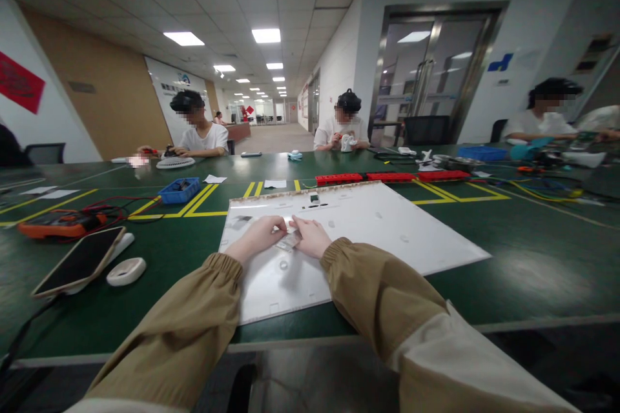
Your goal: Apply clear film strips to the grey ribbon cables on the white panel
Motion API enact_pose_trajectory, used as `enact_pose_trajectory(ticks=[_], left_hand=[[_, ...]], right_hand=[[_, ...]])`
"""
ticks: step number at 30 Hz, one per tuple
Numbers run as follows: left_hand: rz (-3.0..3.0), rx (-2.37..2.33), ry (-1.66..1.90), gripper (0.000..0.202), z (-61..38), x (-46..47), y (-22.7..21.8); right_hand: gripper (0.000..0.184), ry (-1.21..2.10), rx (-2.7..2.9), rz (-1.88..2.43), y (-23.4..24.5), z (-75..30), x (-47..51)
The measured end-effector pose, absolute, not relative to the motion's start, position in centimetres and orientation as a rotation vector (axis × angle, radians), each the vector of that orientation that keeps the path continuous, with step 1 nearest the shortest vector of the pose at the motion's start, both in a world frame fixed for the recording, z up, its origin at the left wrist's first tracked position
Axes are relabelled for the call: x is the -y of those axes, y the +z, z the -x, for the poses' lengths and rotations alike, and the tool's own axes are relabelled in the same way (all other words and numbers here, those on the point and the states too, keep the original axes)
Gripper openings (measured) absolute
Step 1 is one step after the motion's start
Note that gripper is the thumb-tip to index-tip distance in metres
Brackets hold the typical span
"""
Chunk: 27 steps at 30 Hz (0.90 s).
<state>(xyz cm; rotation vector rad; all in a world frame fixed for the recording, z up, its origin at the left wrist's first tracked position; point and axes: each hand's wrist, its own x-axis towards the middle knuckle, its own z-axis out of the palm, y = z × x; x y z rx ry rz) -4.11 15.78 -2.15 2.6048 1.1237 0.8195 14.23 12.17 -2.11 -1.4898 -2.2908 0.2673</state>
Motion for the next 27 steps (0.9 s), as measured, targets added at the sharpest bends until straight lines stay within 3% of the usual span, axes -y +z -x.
enact_pose_trajectory(ticks=[8,20,27], left_hand=[[-2.619,-1.082,0.773,0.014,4.1,-15.4,-1.4],[-2.609,-1.059,0.823,0.008,3.8,-14.5,-0.8],[-2.597,-1.020,0.819,0.010,3.9,-15.0,-1.2]], right_hand=[[0.058,0.204,2.271,1.513,-2.6,-14.1,-12.6],[0.065,0.225,2.335,1.280,-2.4,-14.3,-12.5],[0.069,0.318,2.269,1.422,-2.3,-14.4,-12.5]])
